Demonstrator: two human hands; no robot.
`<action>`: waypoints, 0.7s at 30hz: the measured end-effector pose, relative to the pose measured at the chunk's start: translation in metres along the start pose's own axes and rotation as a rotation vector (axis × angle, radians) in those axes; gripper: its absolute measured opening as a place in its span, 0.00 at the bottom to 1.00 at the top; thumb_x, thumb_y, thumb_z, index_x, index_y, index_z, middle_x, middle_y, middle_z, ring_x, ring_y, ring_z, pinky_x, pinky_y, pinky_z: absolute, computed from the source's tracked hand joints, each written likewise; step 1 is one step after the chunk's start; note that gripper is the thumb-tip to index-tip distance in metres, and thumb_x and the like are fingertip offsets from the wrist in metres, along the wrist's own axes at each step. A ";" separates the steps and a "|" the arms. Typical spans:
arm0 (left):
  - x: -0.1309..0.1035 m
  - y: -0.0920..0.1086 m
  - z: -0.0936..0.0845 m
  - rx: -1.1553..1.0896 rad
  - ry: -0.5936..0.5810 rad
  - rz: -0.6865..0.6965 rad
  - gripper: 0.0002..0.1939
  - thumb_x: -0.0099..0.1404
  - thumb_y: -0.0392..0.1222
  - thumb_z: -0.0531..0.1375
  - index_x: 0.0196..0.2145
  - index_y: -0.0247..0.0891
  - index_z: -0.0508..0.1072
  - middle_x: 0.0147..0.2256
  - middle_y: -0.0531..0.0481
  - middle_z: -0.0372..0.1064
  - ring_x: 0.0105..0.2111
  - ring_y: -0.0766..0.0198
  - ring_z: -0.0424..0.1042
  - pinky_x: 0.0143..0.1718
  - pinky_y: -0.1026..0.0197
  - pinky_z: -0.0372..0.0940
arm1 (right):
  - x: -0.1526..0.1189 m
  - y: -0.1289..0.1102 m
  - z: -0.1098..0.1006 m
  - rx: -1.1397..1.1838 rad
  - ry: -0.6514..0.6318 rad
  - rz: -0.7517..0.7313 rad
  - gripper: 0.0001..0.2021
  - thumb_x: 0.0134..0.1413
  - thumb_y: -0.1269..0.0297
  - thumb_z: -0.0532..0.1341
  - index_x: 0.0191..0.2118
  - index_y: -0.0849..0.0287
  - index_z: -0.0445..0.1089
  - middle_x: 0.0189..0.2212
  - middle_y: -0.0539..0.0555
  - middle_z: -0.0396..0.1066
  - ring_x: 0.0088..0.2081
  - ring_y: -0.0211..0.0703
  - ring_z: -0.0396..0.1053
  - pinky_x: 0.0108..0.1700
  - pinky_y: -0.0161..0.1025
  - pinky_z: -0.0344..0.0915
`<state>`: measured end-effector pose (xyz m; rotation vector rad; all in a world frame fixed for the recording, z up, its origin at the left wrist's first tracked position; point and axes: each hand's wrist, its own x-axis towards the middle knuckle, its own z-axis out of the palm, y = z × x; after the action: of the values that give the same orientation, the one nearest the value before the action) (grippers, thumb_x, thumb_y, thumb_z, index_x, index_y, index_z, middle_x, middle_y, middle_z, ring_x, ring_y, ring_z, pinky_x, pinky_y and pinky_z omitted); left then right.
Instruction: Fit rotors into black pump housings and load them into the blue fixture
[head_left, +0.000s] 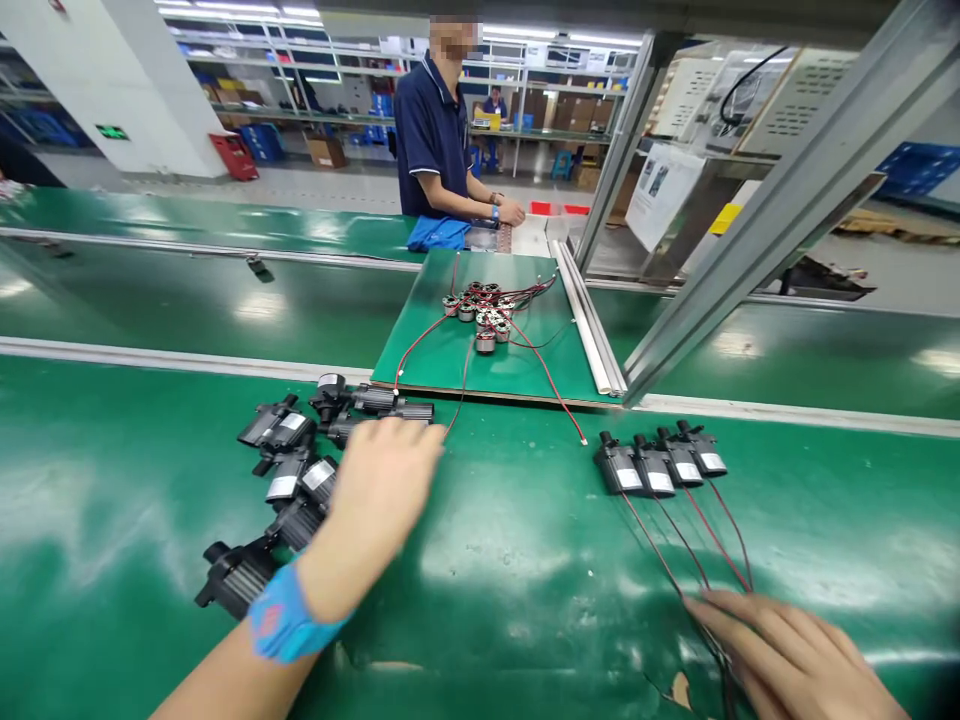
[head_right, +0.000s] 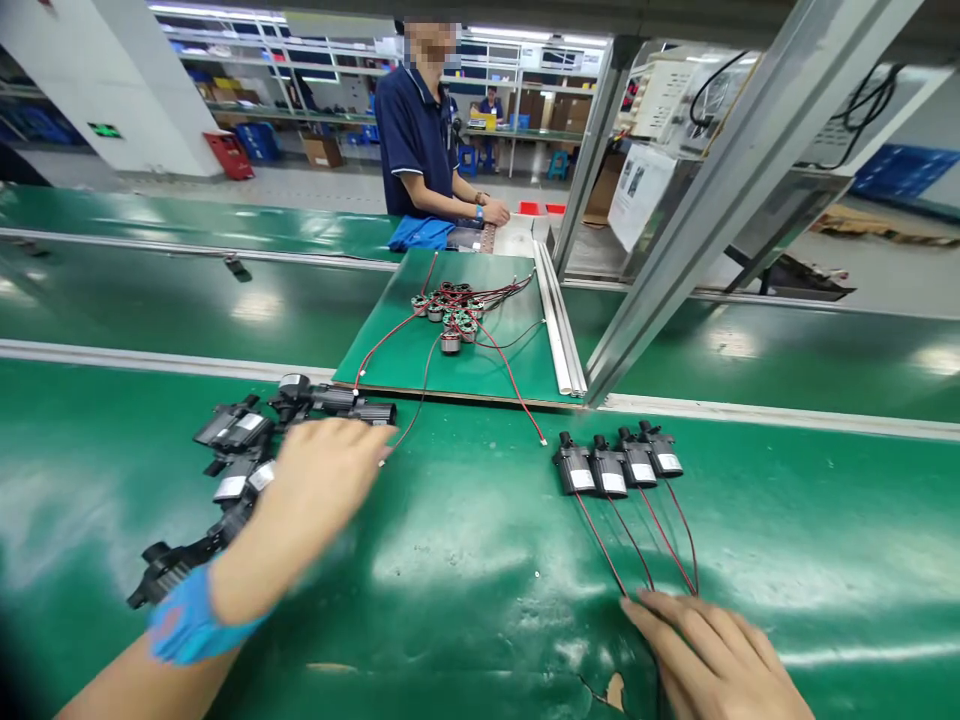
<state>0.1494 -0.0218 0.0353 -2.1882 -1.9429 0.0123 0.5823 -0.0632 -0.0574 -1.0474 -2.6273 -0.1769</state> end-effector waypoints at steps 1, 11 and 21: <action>-0.008 -0.022 0.001 0.070 0.000 -0.064 0.18 0.69 0.33 0.51 0.50 0.37 0.76 0.41 0.37 0.77 0.46 0.39 0.72 0.46 0.38 0.63 | 0.024 -0.003 -0.006 0.047 0.000 0.020 0.17 0.62 0.63 0.58 0.55 0.47 0.72 0.49 0.50 0.76 0.46 0.46 0.73 0.46 0.41 0.65; -0.037 -0.043 0.032 -0.154 -0.211 -0.006 0.26 0.66 0.30 0.49 0.56 0.37 0.74 0.50 0.38 0.74 0.47 0.48 0.75 0.48 0.47 0.68 | 0.296 0.001 0.037 0.295 0.225 0.206 0.08 0.65 0.60 0.60 0.41 0.54 0.77 0.41 0.53 0.76 0.45 0.49 0.68 0.48 0.46 0.60; -0.041 -0.044 0.020 -0.499 -0.226 0.059 0.18 0.57 0.37 0.68 0.46 0.44 0.77 0.42 0.47 0.76 0.47 0.47 0.71 0.52 0.43 0.62 | 0.403 -0.016 0.072 -0.006 0.226 0.147 0.18 0.59 0.60 0.65 0.55 0.46 0.73 0.47 0.57 0.68 0.48 0.54 0.60 0.46 0.47 0.56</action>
<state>0.0979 -0.0546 0.0171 -2.6556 -2.1880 -0.2528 0.2780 0.2036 0.0062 -1.1455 -2.3411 -0.2549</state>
